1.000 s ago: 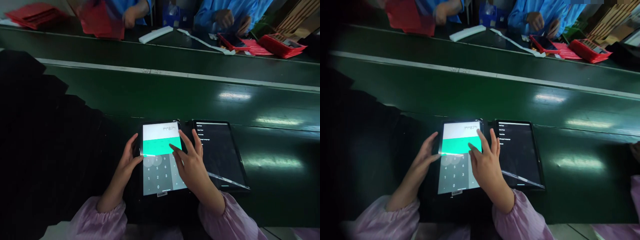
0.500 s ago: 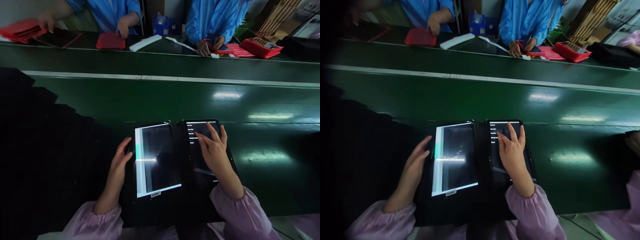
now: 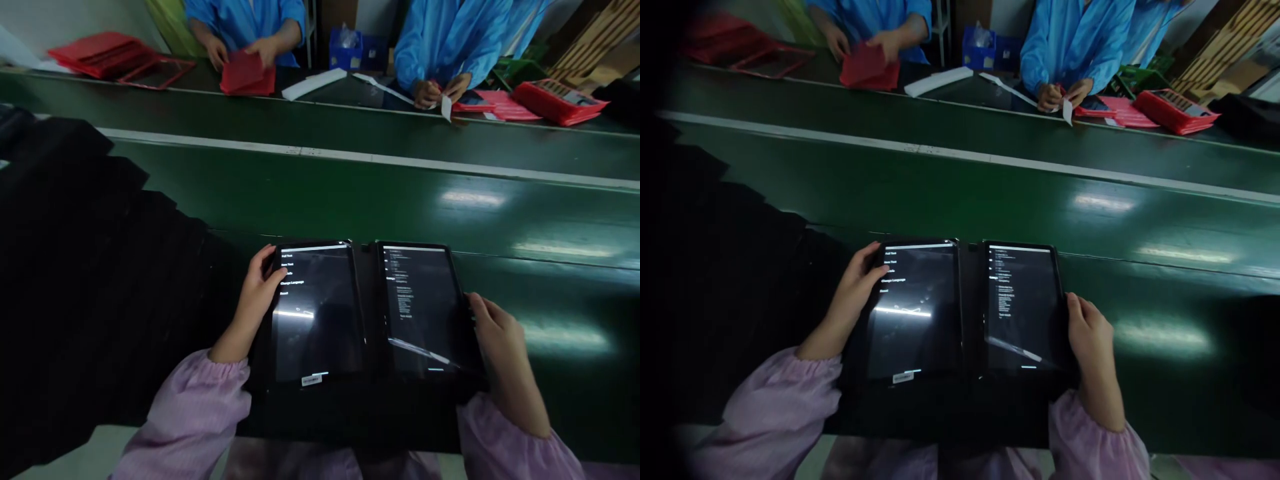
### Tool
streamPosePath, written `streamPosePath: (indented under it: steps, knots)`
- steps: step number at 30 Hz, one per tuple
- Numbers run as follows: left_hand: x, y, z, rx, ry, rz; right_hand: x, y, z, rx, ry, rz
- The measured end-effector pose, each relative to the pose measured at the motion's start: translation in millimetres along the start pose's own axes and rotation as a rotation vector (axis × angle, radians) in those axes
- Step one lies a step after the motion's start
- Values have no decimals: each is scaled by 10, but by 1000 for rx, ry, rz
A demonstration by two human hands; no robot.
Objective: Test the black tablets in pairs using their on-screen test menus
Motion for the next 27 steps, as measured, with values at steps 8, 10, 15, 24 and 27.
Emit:
streamPosePath:
  steps: [8, 10, 15, 24, 27]
  knots:
    - [84, -166, -5, 87, -115, 65, 127, 81, -63, -36, -31, -28]
    - [95, -162, 9, 99, -128, 66, 138, 66, -167, -36, -101, -26]
    - [92, -165, 4, 87, -110, 68, 387, 225, -809, -42, -620, -168]
    - [129, -187, -94, 51, -47, 10, 520, 495, -1003, -9, -838, -381]
    - [105, -176, -92, 23, -13, 4, 341, 313, -912, -22, -766, -282]
Point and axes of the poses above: each hand's wrist, its own x-axis away from the middle knuckle, its own y-axis out of the palm, z = x × y, the point moved 5 cm from there along -x, towards the middle knuckle, and after that the axes turned 10 degrees about -x, right-handed, at the moved point
